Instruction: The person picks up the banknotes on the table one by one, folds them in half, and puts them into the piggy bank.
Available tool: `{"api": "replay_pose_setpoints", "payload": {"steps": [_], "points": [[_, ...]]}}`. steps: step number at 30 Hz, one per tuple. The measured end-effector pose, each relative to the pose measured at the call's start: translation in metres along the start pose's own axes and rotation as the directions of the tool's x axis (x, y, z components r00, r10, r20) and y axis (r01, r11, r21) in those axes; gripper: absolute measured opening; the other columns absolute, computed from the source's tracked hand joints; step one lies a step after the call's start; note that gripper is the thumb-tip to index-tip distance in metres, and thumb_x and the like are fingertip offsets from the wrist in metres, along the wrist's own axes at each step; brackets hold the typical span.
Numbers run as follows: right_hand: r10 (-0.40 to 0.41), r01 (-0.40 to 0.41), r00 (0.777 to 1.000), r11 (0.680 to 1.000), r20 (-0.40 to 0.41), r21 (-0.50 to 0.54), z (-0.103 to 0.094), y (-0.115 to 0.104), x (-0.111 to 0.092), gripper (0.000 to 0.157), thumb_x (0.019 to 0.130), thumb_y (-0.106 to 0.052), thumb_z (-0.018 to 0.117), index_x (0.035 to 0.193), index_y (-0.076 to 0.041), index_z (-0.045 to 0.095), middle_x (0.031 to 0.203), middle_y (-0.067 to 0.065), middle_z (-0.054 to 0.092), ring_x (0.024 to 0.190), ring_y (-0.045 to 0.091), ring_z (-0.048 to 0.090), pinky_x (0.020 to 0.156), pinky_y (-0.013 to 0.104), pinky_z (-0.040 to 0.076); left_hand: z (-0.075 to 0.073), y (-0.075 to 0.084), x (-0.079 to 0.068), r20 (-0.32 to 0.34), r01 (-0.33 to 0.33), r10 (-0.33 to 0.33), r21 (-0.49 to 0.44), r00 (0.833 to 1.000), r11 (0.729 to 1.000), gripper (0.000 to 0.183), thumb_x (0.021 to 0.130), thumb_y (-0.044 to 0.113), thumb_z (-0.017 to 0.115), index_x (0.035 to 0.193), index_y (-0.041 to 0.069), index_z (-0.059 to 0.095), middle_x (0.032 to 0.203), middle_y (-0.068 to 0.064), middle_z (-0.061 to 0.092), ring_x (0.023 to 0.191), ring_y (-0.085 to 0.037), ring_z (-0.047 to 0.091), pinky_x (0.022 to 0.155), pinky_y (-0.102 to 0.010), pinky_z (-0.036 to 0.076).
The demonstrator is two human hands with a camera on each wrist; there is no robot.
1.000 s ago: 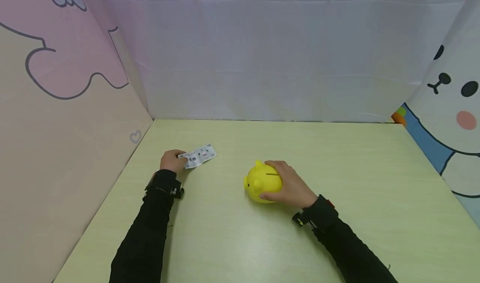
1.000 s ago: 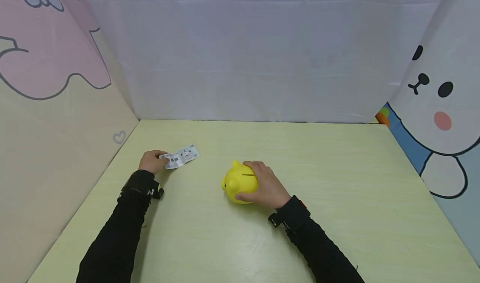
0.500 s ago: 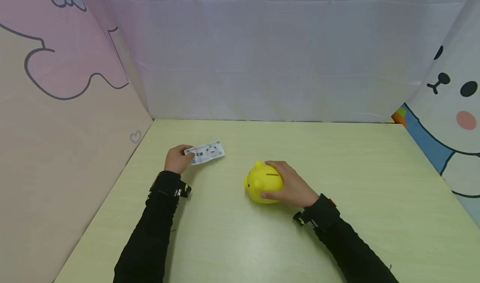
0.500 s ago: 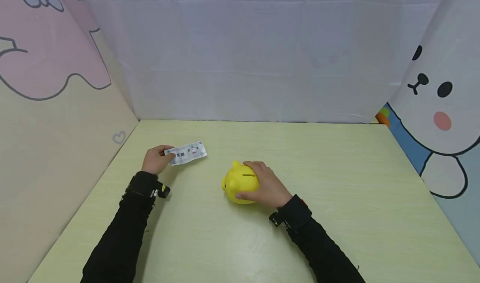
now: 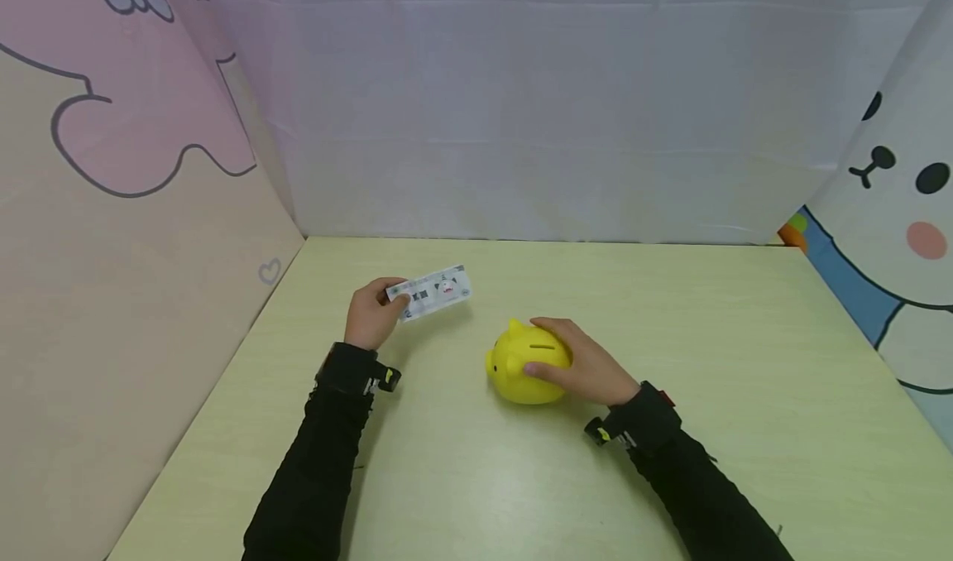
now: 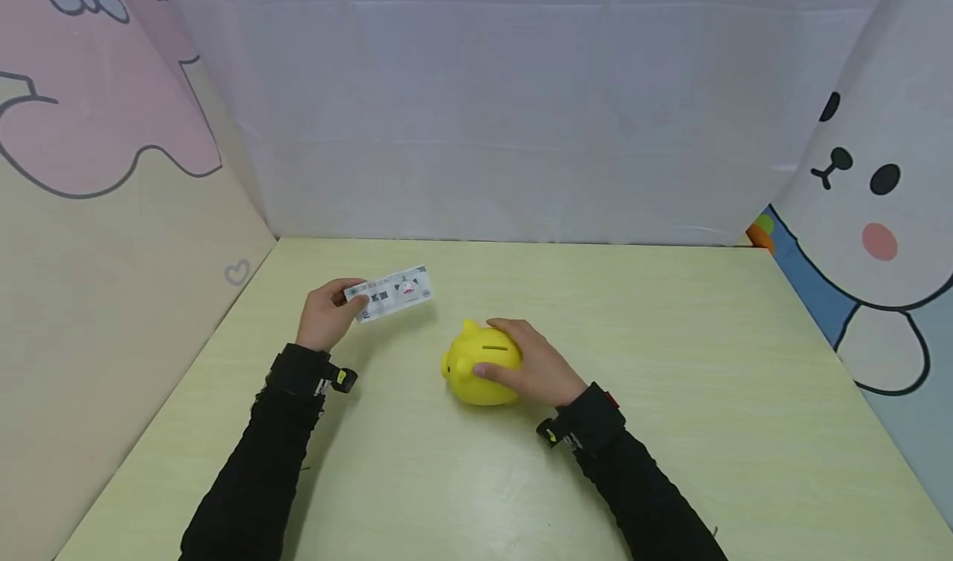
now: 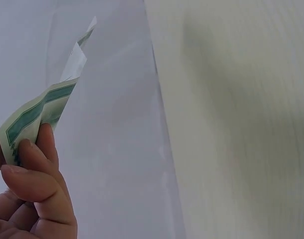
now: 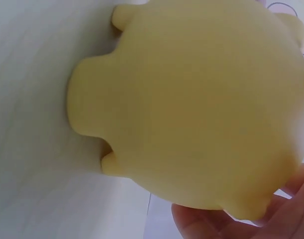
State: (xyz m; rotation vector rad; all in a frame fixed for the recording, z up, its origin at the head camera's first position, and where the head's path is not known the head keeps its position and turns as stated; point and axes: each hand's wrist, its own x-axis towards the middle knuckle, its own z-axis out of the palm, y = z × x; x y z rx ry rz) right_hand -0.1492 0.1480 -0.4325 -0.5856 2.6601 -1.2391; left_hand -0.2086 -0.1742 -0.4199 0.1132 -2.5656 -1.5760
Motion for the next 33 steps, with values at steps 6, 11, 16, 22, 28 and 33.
{"api": "replay_pose_setpoints", "payload": {"steps": [6, 11, 16, 22, 28, 33], "points": [[-0.016, 0.017, 1.0, 0.999, -0.023, 0.034, -0.009, -0.003, 0.001, 0.066, 0.093, -0.043, 0.064, 0.148, -0.013, 0.04, 0.15, 0.013, 0.044, 0.133, 0.035, 0.046, 0.112, 0.054, 0.037, 0.008, 0.012, -0.009, 0.022, -0.072, 0.073, -0.042, 0.997, 0.997, 0.03, 0.096, 0.009, 0.06, 0.125, 0.002, 0.063, 0.116, -0.021, 0.067, 0.09, -0.027, 0.062, 0.065, -0.021, 0.045], [-0.058, 0.064, 0.996, 0.995, -0.067, 0.078, -0.017, -0.006, 0.003, 0.06, 0.097, -0.035, 0.062, 0.147, -0.009, 0.04, 0.148, 0.017, 0.045, 0.134, 0.039, 0.045, 0.113, 0.054, 0.036, 0.014, 0.023, -0.016, 0.052, -0.123, 0.128, -0.088, 0.99, 0.989, 0.031, 0.095, 0.008, 0.061, 0.125, 0.002, 0.063, 0.116, -0.021, 0.067, 0.088, -0.026, 0.063, 0.063, -0.021, 0.045], [-0.034, 0.047, 0.992, 0.993, -0.121, 0.109, -0.023, -0.01, 0.008, 0.059, 0.098, -0.033, 0.06, 0.147, -0.007, 0.04, 0.146, 0.018, 0.047, 0.133, 0.037, 0.047, 0.112, 0.053, 0.038, 0.021, 0.033, -0.023, 0.088, -0.17, 0.185, -0.15, 0.979, 0.974, 0.03, 0.095, 0.007, 0.061, 0.125, 0.003, 0.064, 0.118, -0.02, 0.067, 0.091, -0.027, 0.064, 0.066, -0.021, 0.048], [-0.024, 0.055, 0.986, 0.982, -0.167, 0.18, -0.029, -0.016, 0.012, 0.059, 0.098, -0.031, 0.06, 0.148, -0.009, 0.038, 0.144, 0.018, 0.049, 0.132, 0.036, 0.049, 0.11, 0.053, 0.04, 0.029, 0.047, -0.032, 0.125, -0.224, 0.248, -0.178, 0.96, 0.958, 0.029, 0.096, 0.007, 0.06, 0.126, 0.003, 0.063, 0.118, -0.02, 0.066, 0.088, -0.023, 0.063, 0.066, -0.02, 0.048], [-0.048, 0.094, 0.98, 0.967, -0.195, 0.235, -0.037, -0.023, 0.016, 0.058, 0.098, -0.025, 0.061, 0.149, -0.007, 0.037, 0.143, 0.018, 0.049, 0.131, 0.037, 0.05, 0.107, 0.051, 0.044, 0.036, 0.057, -0.041, 0.147, -0.281, 0.312, -0.197, 0.939, 0.939, 0.028, 0.097, 0.007, 0.059, 0.125, 0.002, 0.062, 0.11, -0.019, 0.067, 0.074, -0.018, 0.055, 0.06, -0.021, 0.043], [-0.048, 0.099, 0.976, 0.967, -0.215, 0.236, -0.042, -0.028, 0.015, 0.057, 0.098, -0.023, 0.062, 0.148, -0.008, 0.039, 0.146, 0.017, 0.047, 0.13, 0.038, 0.051, 0.104, 0.05, 0.047, 0.04, 0.065, -0.047, 0.152, -0.363, 0.388, -0.17, 0.909, 0.916, 0.028, 0.097, 0.008, 0.06, 0.125, 0.003, 0.063, 0.091, -0.018, 0.062, 0.066, -0.017, 0.046, 0.06, -0.022, 0.038]]}}
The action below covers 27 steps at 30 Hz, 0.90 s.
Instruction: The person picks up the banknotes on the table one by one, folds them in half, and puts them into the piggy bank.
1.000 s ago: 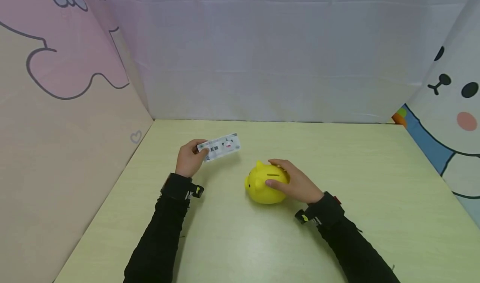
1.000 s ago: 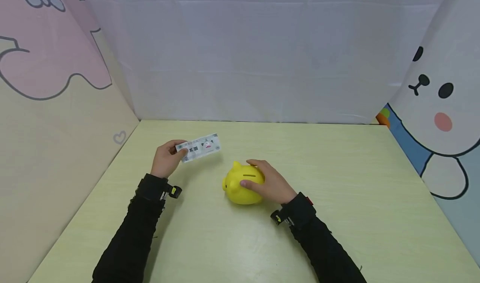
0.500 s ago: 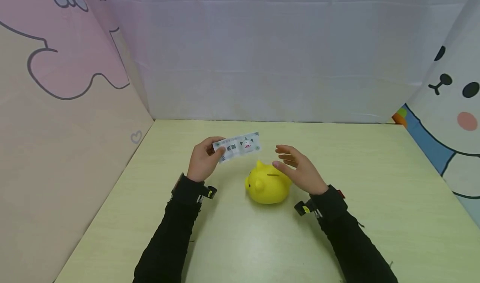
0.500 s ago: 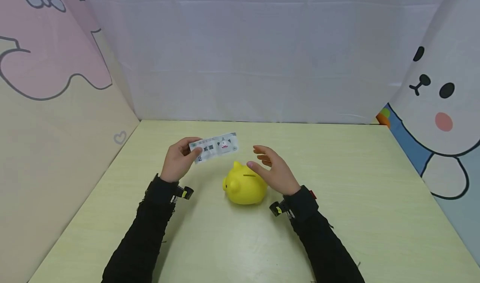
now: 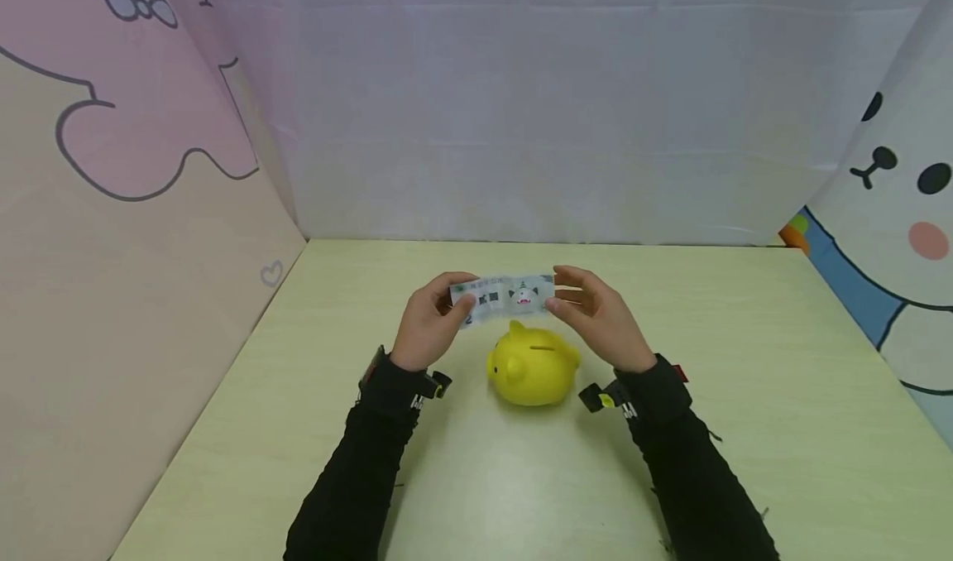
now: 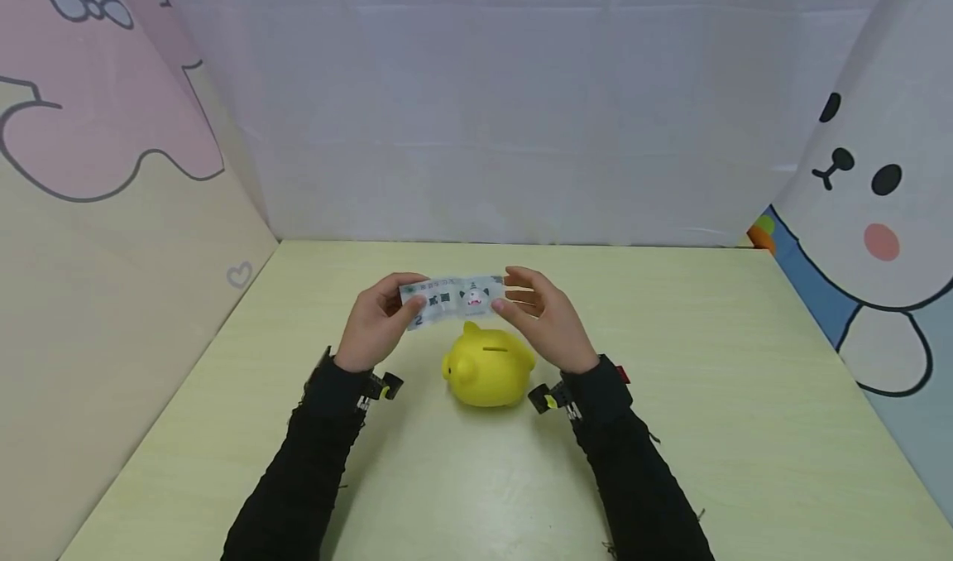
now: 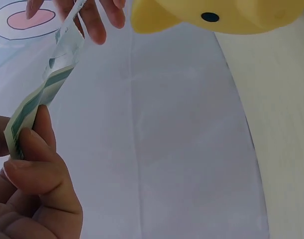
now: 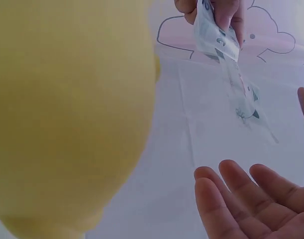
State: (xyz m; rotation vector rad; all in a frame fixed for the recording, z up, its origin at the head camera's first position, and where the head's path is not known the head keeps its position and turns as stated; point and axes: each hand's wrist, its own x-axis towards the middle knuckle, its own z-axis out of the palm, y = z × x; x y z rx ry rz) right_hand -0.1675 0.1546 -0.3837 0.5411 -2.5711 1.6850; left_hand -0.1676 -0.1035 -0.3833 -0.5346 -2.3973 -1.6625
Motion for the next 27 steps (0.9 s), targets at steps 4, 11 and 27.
{"api": "replay_pose_setpoints", "payload": {"steps": [4, 11, 27], "points": [[0.005, -0.005, 1.0, 1.0, -0.015, -0.027, -0.001, -0.005, -0.002, 0.055, 0.097, -0.025, 0.062, 0.147, -0.01, 0.042, 0.148, 0.015, 0.046, 0.128, 0.037, 0.052, 0.104, 0.051, 0.047, 0.003, 0.005, -0.001, 0.013, -0.058, 0.057, 0.036, 0.998, 0.998, 0.028, 0.097, 0.009, 0.061, 0.125, 0.004, 0.063, 0.079, -0.015, 0.053, 0.064, -0.017, 0.042, 0.063, -0.024, 0.037], [-0.004, 0.003, 0.999, 0.999, -0.034, -0.048, 0.0, -0.01, -0.003, 0.039, 0.096, -0.02, 0.064, 0.133, -0.008, 0.058, 0.113, 0.016, 0.065, 0.087, 0.024, 0.064, 0.077, 0.024, 0.052, 0.006, 0.014, -0.002, 0.044, -0.063, 0.061, 0.047, 0.997, 0.997, 0.027, 0.098, 0.011, 0.06, 0.124, 0.007, 0.064, 0.08, -0.01, 0.055, 0.064, -0.018, 0.045, 0.061, -0.024, 0.04], [-0.068, 0.065, 0.992, 0.997, -0.101, -0.032, 0.0, -0.012, -0.008, 0.018, 0.095, -0.013, 0.065, 0.105, 0.001, 0.068, 0.089, 0.018, 0.069, 0.067, 0.008, 0.06, 0.065, 0.02, 0.054, 0.005, 0.018, -0.005, 0.068, -0.068, 0.064, 0.061, 0.996, 0.996, 0.028, 0.098, 0.012, 0.059, 0.126, 0.009, 0.063, 0.077, -0.009, 0.053, 0.058, -0.016, 0.042, 0.055, -0.024, 0.036]]}}
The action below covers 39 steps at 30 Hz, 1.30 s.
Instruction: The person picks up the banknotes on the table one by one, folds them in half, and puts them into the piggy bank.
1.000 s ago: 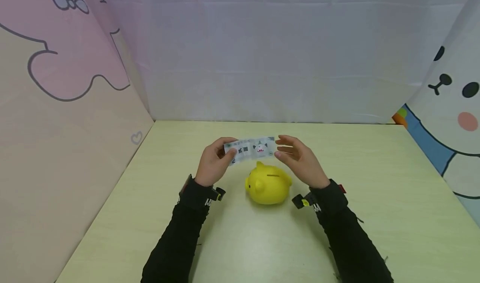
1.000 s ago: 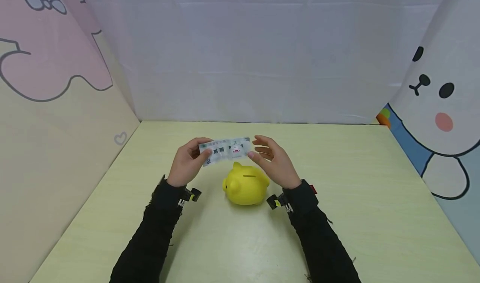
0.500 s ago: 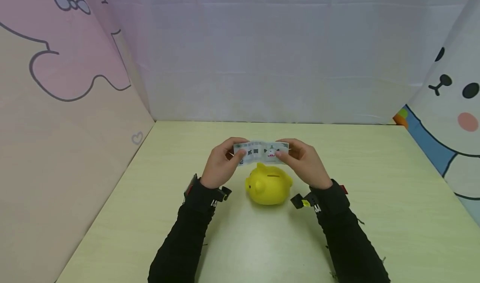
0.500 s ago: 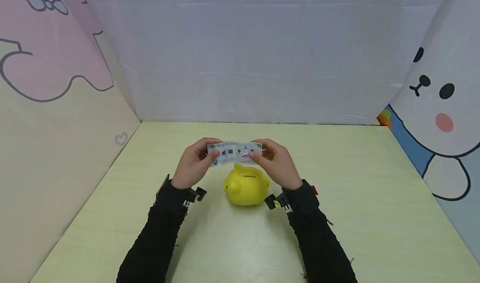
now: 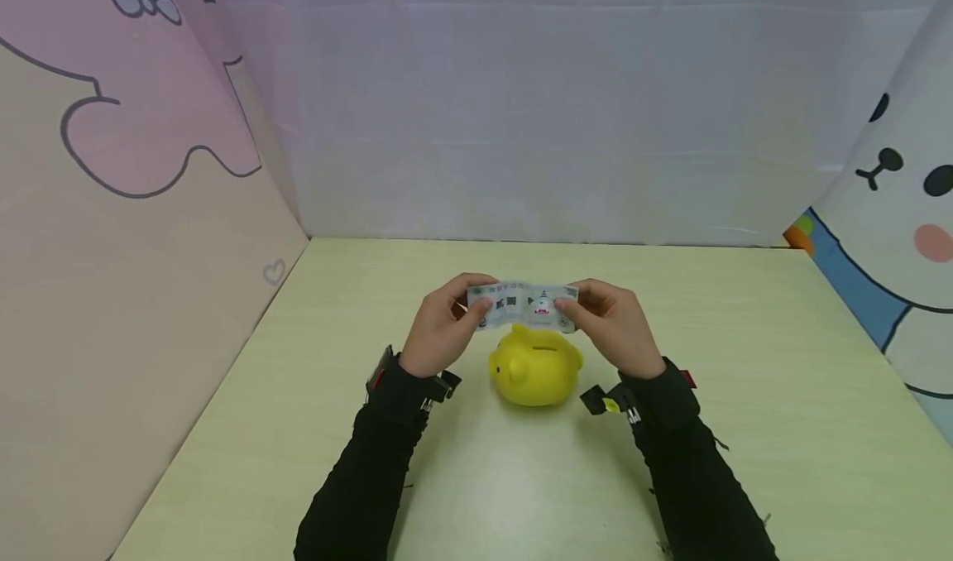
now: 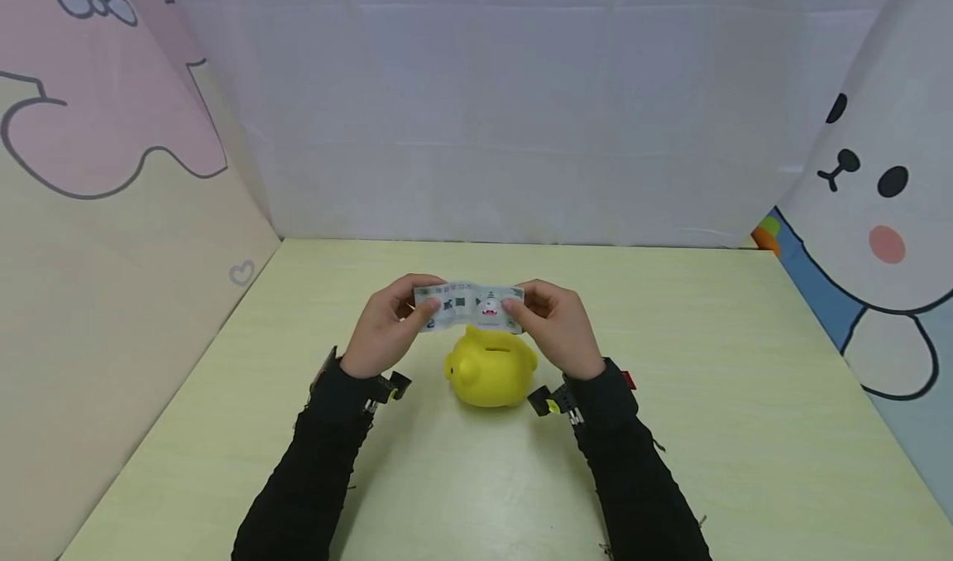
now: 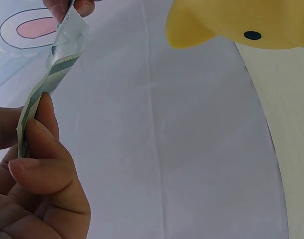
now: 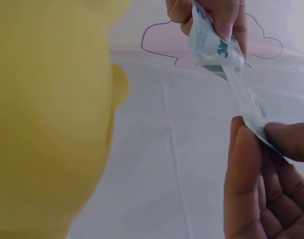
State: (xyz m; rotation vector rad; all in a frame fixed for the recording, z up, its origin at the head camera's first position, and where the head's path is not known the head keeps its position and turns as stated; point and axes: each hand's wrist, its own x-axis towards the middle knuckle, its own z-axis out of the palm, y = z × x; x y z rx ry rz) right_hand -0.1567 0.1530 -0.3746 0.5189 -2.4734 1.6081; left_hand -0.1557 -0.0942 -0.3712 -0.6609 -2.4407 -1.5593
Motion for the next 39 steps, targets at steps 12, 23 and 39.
{"api": "replay_pose_setpoints", "payload": {"steps": [12, 23, 39], "points": [[0.018, -0.017, 1.0, 1.0, -0.026, 0.019, 0.0005, -0.0007, -0.0005, 0.018, 0.095, -0.012, 0.065, 0.102, 0.003, 0.068, 0.089, 0.02, 0.069, 0.067, 0.007, 0.06, 0.065, 0.019, 0.054, 0.0022, 0.0025, -0.0001, -0.022, -0.013, 0.012, -0.052, 1.0, 0.999, 0.032, 0.098, 0.009, 0.059, 0.13, 0.006, 0.059, 0.081, -0.01, 0.056, 0.071, -0.019, 0.047, 0.068, -0.024, 0.043], [0.019, -0.014, 0.998, 0.998, -0.068, 0.064, -0.0039, -0.0052, -0.0019, 0.019, 0.095, -0.011, 0.064, 0.103, 0.005, 0.069, 0.088, 0.015, 0.07, 0.07, 0.006, 0.062, 0.067, 0.019, 0.056, -0.0023, -0.0013, 0.0024, -0.037, 0.007, -0.015, -0.22, 0.999, 0.975, 0.029, 0.104, 0.015, 0.047, 0.126, 0.001, 0.06, 0.101, -0.02, 0.065, 0.08, -0.018, 0.059, 0.072, -0.024, 0.052], [-0.001, 0.007, 0.998, 0.996, -0.068, 0.093, -0.0058, -0.0094, -0.0051, 0.018, 0.095, -0.01, 0.065, 0.102, 0.006, 0.069, 0.081, -0.009, 0.067, 0.07, 0.006, 0.061, 0.066, 0.018, 0.054, 0.0034, -0.0012, 0.0068, 0.091, 0.2, -0.178, -0.407, 0.98, 0.891, 0.029, 0.102, 0.013, 0.051, 0.129, 0.003, 0.058, 0.118, -0.018, 0.062, 0.083, -0.01, 0.064, 0.076, -0.021, 0.054]]}}
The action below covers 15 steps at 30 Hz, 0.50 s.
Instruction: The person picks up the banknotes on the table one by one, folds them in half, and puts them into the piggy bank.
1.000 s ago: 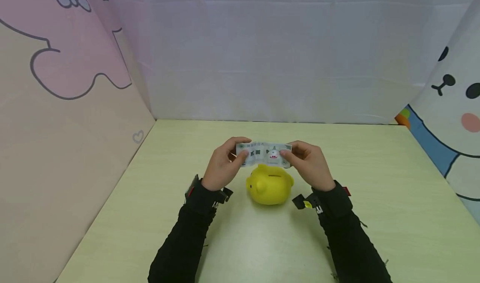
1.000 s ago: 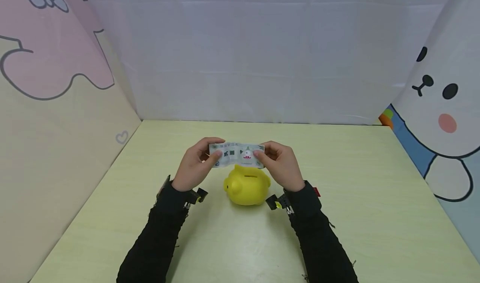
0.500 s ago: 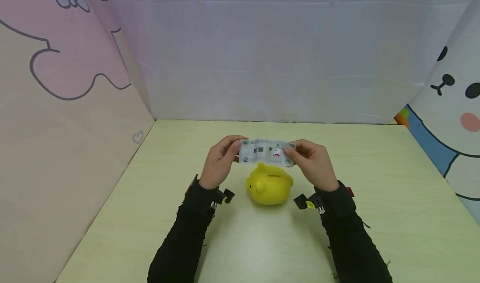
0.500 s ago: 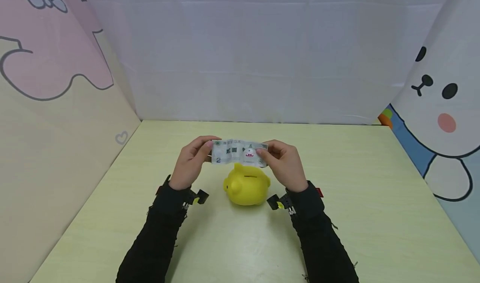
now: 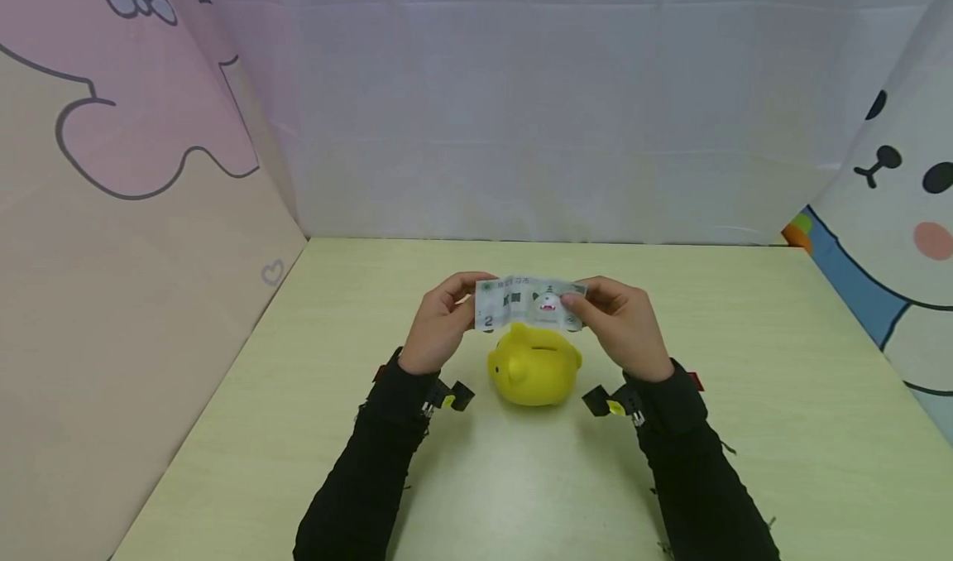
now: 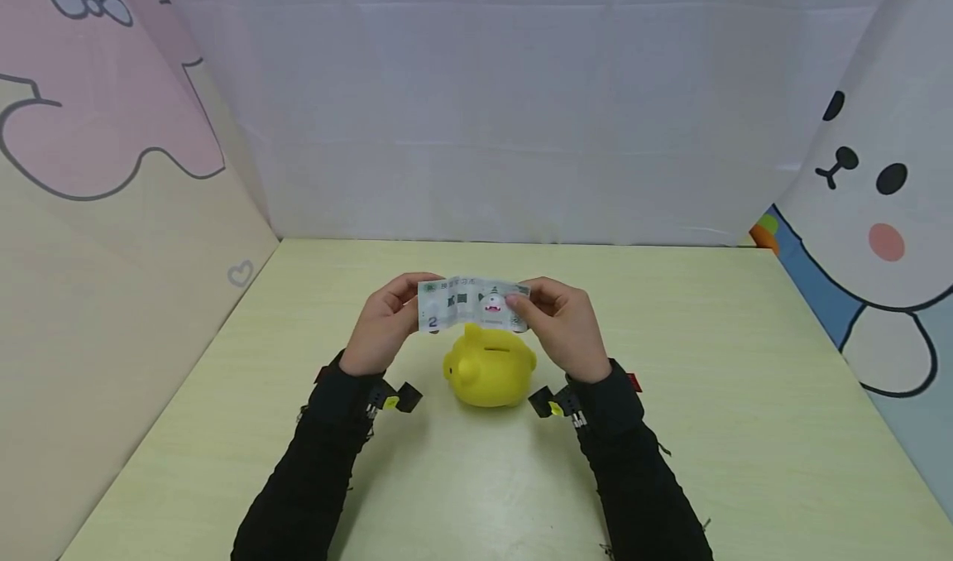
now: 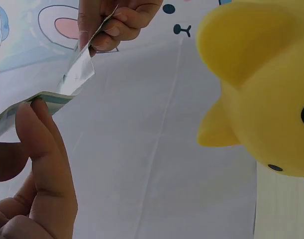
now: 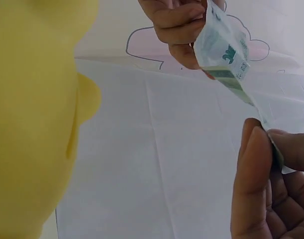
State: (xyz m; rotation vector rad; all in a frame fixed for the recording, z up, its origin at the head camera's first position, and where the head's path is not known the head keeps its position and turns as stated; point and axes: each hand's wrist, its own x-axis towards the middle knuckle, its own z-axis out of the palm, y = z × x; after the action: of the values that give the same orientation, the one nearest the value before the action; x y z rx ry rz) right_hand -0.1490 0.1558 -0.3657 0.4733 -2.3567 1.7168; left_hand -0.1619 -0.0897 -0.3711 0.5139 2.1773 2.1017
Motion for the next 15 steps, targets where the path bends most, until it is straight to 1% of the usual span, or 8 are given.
{"api": "replay_pose_setpoints", "payload": {"steps": [2, 5, 8, 13, 15], "points": [[-0.006, 0.006, 1.0, 1.0, 0.002, 0.0, 0.0001, -0.0004, -0.0003, 0.018, 0.095, -0.01, 0.065, 0.102, 0.006, 0.069, 0.081, -0.01, 0.067, 0.07, 0.006, 0.061, 0.066, 0.019, 0.054, 0.0008, -0.0006, -0.0001, 0.026, 0.007, -0.007, 0.004, 1.0, 1.0, 0.031, 0.102, 0.014, 0.051, 0.13, 0.002, 0.058, 0.122, -0.018, 0.06, 0.086, -0.01, 0.063, 0.079, -0.022, 0.053], [-0.014, 0.014, 1.0, 1.0, 0.003, 0.001, 0.0003, -0.0006, -0.0003, 0.017, 0.095, -0.009, 0.064, 0.102, 0.006, 0.069, 0.081, -0.008, 0.068, 0.07, 0.006, 0.061, 0.066, 0.019, 0.054, 0.0014, -0.0017, -0.0007, 0.083, -0.012, 0.01, 0.013, 0.996, 1.0, 0.033, 0.103, 0.013, 0.049, 0.133, -0.002, 0.057, 0.129, -0.021, 0.059, 0.094, -0.01, 0.061, 0.086, -0.024, 0.051], [-0.019, 0.019, 1.0, 1.0, 0.004, -0.005, 0.0009, -0.0005, -0.0001, 0.017, 0.095, -0.01, 0.065, 0.102, 0.005, 0.069, 0.083, -0.005, 0.068, 0.07, 0.006, 0.061, 0.067, 0.019, 0.054, 0.0018, -0.0021, -0.0017, 0.116, -0.035, 0.032, 0.021, 0.993, 0.999, 0.035, 0.104, 0.013, 0.048, 0.132, -0.005, 0.056, 0.129, -0.024, 0.059, 0.1, -0.01, 0.059, 0.089, -0.026, 0.05], [-0.021, 0.021, 1.0, 1.0, 0.005, -0.012, 0.0023, 0.0, -0.0002, 0.017, 0.094, -0.01, 0.065, 0.102, 0.004, 0.07, 0.082, -0.002, 0.068, 0.07, 0.007, 0.061, 0.066, 0.02, 0.054, 0.0038, -0.0009, -0.0032, 0.113, -0.055, 0.053, 0.017, 0.992, 0.998, 0.031, 0.101, 0.012, 0.053, 0.125, -0.006, 0.06, 0.123, -0.025, 0.061, 0.097, -0.011, 0.06, 0.087, -0.025, 0.051], [-0.02, 0.02, 1.0, 1.0, 0.007, -0.013, 0.0031, 0.0, -0.0005, 0.017, 0.094, -0.01, 0.065, 0.101, 0.004, 0.07, 0.082, 0.001, 0.068, 0.069, 0.007, 0.061, 0.066, 0.022, 0.055, 0.0048, -0.0005, -0.0037, 0.105, -0.064, 0.061, 0.027, 0.993, 0.998, 0.028, 0.1, 0.01, 0.055, 0.123, -0.005, 0.061, 0.121, -0.024, 0.062, 0.097, -0.012, 0.061, 0.086, -0.026, 0.051]]}}
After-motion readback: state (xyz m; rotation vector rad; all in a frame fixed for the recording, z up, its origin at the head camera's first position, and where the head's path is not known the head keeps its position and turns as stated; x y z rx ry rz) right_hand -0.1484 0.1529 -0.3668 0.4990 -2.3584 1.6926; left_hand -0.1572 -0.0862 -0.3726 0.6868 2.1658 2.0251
